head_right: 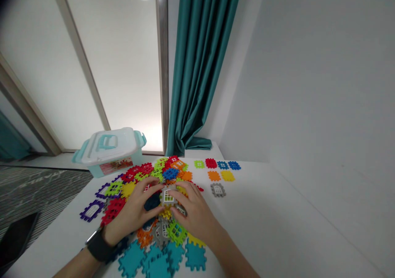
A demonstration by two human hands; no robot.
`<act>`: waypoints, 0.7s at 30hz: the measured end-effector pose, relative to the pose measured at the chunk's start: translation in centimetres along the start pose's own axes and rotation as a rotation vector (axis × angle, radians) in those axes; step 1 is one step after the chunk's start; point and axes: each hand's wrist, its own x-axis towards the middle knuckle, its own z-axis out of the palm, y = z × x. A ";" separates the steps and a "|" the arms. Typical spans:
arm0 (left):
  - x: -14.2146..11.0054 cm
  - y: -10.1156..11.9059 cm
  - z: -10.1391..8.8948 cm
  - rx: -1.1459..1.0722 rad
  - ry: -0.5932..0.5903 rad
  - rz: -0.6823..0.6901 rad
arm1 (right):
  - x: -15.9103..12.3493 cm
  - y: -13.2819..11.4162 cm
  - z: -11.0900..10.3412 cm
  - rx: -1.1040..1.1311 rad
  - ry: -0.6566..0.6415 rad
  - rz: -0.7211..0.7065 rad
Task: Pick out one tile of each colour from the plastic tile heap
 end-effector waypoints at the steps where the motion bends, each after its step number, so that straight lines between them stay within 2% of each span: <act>1: 0.0 0.0 0.0 -0.008 0.004 -0.009 | 0.0 0.1 0.0 0.002 -0.003 0.000; 9: 0.1 -0.1 0.0 -0.062 0.006 -0.038 | -0.2 0.5 0.1 0.018 -0.013 -0.010; 14: 0.2 -0.1 0.0 -0.119 -0.002 -0.065 | -0.1 0.6 -0.2 0.035 0.041 0.008; 21: 0.5 0.1 -0.3 -0.211 -0.008 -0.112 | 0.0 1.0 -0.2 0.005 0.121 -0.077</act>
